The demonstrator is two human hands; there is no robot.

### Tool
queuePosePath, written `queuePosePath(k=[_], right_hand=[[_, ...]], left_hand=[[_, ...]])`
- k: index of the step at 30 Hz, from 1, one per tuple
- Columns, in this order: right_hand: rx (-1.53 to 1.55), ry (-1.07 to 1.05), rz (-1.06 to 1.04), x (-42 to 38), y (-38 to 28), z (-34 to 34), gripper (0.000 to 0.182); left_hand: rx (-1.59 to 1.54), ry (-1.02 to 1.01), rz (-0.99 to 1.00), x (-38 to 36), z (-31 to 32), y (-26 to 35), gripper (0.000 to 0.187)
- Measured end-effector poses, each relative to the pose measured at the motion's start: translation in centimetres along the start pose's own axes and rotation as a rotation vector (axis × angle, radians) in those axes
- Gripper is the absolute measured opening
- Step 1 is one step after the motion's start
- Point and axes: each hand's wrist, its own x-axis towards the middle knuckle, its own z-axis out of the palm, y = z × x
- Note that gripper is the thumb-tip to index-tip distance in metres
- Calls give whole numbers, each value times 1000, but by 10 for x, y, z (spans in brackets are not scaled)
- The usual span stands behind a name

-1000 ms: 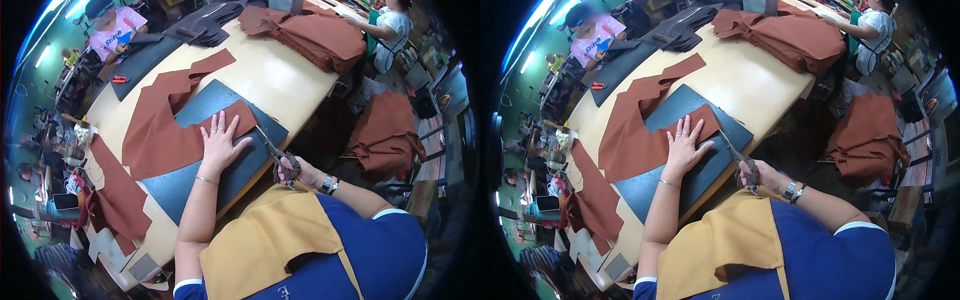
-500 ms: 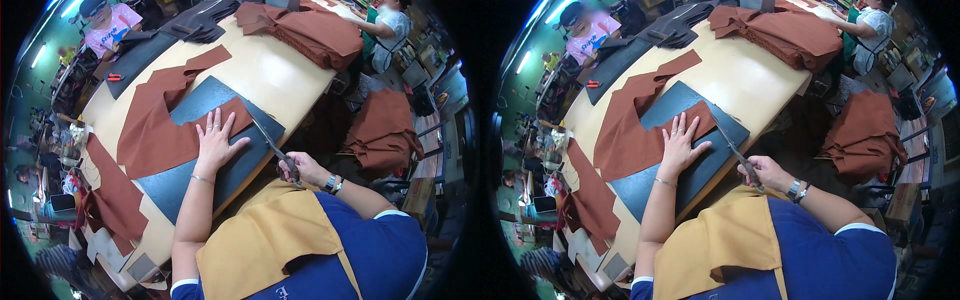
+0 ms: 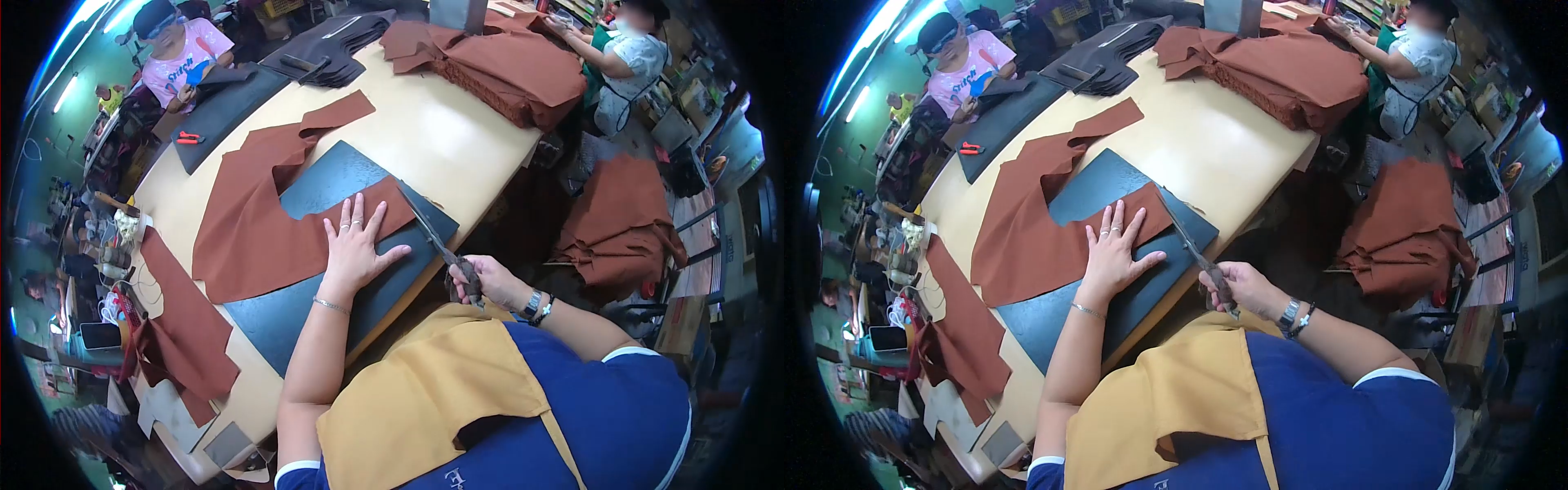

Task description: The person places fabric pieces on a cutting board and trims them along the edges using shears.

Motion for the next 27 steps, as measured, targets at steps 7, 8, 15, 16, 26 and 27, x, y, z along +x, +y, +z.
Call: queuePosePath(k=[7,8,15,16,26,27], right_hand=[[-12,-32,-20,-11,8,-7,25],[-8,-22,-11,-8,8,-7,26],[21,20,-8,6,0,-1,29],[10,19,-23,3,1,-1,29],[38,43,-3,10,-1,-2,33],[47,52,-29,15,1,-3,30]], left_hand=[[-10,28,0,-2,3,-1,94],[-8,10,3,-2,1,1,93],[-11,0,31,-2,1,6,95],[-16,8,31,-2,3,5,96],[12,-9,53,-3,-1,10,96],[13,-10,58,-3,0,11,96]])
